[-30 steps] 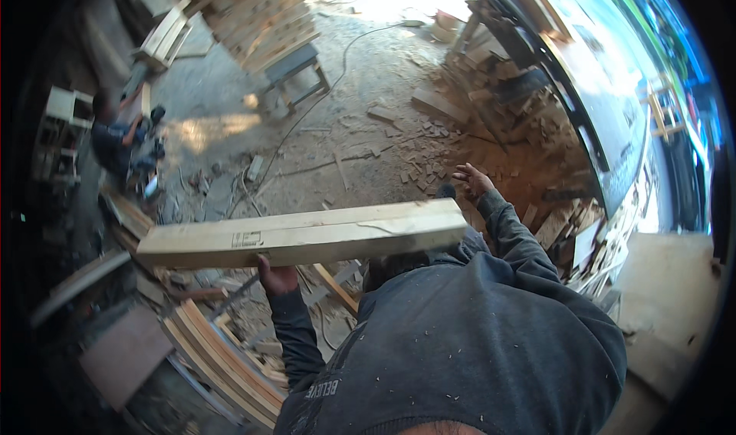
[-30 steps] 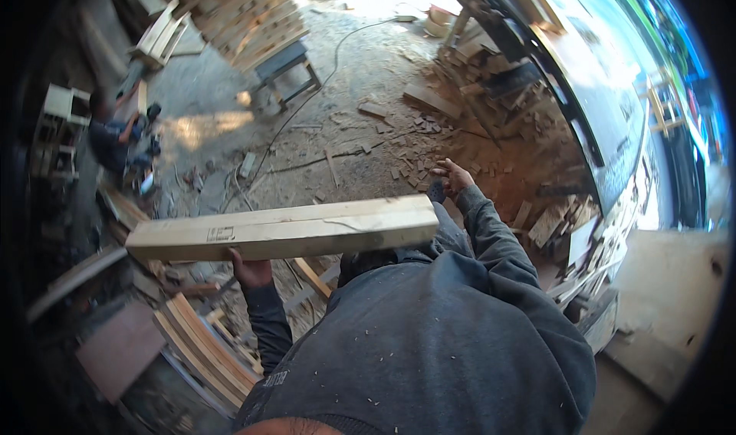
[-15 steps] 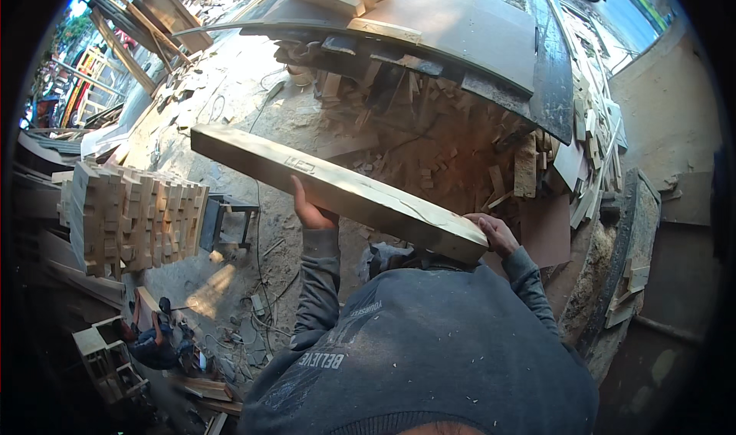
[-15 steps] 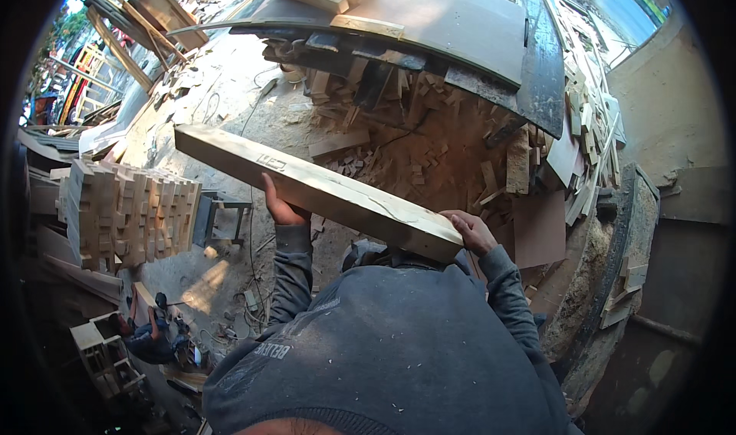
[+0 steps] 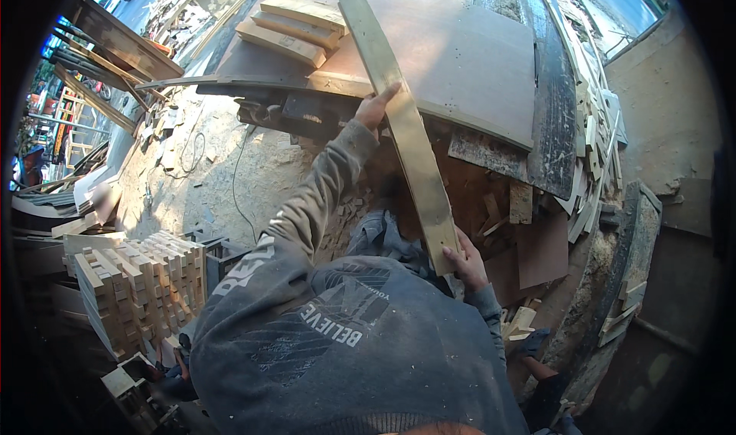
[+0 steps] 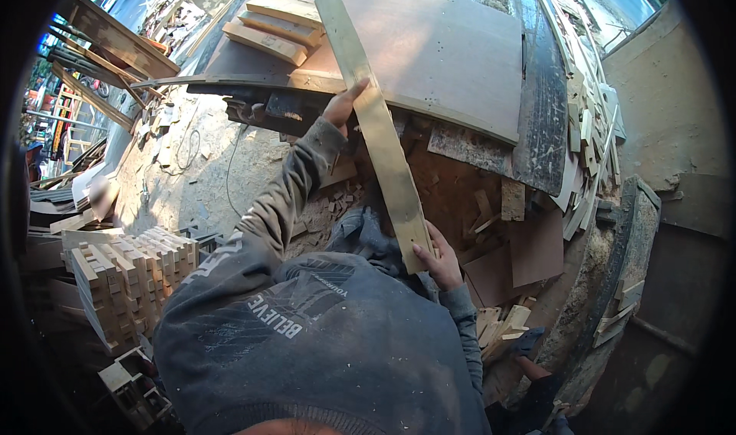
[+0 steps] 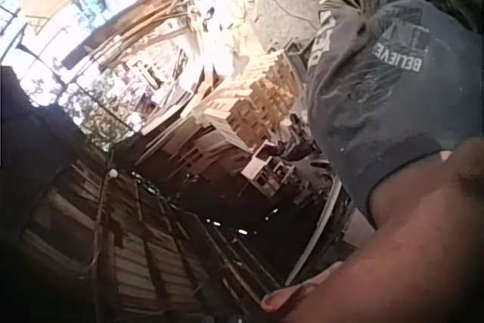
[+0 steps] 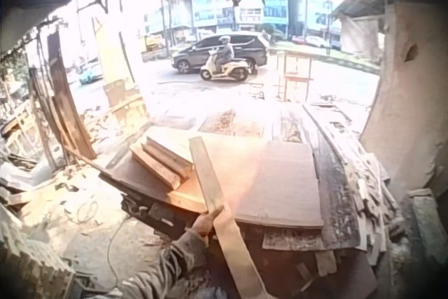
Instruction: Marking and cutting pieces of wood using a table saw.
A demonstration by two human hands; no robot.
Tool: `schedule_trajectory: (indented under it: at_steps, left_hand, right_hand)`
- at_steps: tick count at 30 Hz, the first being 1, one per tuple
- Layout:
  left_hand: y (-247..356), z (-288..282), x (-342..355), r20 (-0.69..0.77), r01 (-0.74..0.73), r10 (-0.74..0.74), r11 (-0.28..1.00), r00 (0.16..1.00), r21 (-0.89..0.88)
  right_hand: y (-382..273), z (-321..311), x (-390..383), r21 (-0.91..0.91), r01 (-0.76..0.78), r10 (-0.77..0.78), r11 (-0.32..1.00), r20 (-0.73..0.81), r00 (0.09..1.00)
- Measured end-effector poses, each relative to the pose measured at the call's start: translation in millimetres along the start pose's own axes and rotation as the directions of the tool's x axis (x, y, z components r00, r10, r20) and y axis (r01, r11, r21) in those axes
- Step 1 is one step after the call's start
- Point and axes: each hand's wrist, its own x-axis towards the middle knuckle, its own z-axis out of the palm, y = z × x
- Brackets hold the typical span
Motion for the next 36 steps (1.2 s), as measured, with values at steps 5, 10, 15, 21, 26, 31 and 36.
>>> schedule_trajectory:
  at_steps: [5,10,15,21,26,31,36]
  left_hand:
    - [97,-67,197,0.199,0.140,-0.137,0.990,0.970,-0.001]
    - [165,-77,273,0.147,-0.240,0.230,0.456,0.962,0.857]
    - [186,-103,273,0.790,-0.440,0.085,-0.792,0.607,0.423]
    - [163,-79,314,0.786,-0.508,-0.233,-0.853,0.573,0.117]
    - [168,-21,301,0.536,-0.548,-0.471,-0.836,0.701,-0.018]
    - [178,19,261,0.440,-0.458,-0.420,-0.889,0.794,-0.021]
    - [193,53,137,0.555,-0.427,-0.287,-0.893,0.781,0.139]
  right_hand:
    - [-64,113,162,0.016,0.111,-0.108,0.994,-0.146,0.983]
    - [-104,148,297,0.040,-0.075,0.083,0.996,-0.257,0.963]
    - [-67,117,296,-0.159,-0.039,-0.004,0.987,-0.261,0.965]
    - [-15,76,221,-0.174,-0.217,0.175,0.961,-0.226,0.958]
    - [2,60,190,-0.127,-0.239,0.197,0.963,-0.278,0.940]
    - [-10,37,181,-0.173,-0.084,0.028,0.981,-0.303,0.953]
    - [-37,-18,169,-0.048,-0.062,0.045,0.997,-0.300,0.953]
